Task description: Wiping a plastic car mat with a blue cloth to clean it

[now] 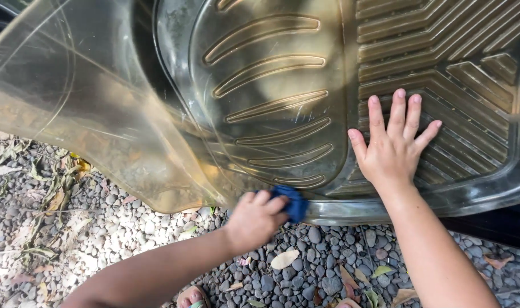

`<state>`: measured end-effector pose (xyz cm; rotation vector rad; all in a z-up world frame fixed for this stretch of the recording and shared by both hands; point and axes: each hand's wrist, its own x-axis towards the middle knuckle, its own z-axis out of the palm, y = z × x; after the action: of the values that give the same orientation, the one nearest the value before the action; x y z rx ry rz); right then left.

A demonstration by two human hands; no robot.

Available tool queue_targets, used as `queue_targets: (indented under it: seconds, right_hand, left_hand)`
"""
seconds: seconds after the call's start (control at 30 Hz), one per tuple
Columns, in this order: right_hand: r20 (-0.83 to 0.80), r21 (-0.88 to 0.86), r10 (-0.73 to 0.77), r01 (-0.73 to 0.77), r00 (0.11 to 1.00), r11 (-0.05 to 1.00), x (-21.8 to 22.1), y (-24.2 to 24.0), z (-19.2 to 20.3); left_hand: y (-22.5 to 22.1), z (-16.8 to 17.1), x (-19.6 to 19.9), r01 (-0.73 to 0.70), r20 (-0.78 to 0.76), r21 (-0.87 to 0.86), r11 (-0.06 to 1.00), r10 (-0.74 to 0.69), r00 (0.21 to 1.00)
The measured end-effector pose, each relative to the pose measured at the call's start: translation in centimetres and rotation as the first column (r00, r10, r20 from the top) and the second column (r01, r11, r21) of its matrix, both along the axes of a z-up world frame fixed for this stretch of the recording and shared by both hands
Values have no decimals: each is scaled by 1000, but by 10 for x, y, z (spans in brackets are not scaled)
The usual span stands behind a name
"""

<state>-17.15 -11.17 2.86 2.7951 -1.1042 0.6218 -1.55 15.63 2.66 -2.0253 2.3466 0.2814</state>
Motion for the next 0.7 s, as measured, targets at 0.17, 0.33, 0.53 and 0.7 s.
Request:
queue_targets:
  seconds: [0.17, 0.33, 0.53, 0.7]
  right_hand:
    - [-7, 4, -9, 9, 1000, 1000, 0, 0, 1]
    - [25, -20, 5, -4, 1000, 1000, 0, 1, 0]
    - [10, 3, -10, 10, 1000, 1000, 1, 2, 2]
    - [8, 6, -11, 11, 1000, 1000, 1, 2, 2]
  left_hand:
    - [23, 57, 57, -213, 457, 346, 914, 33, 889]
    - [-3, 110, 158, 112, 493, -817, 565, 586, 643]
    - [-48, 174, 182, 166, 467, -878, 448, 732, 496]
    - [-126, 176, 162, 112, 357, -923, 368, 712, 605]
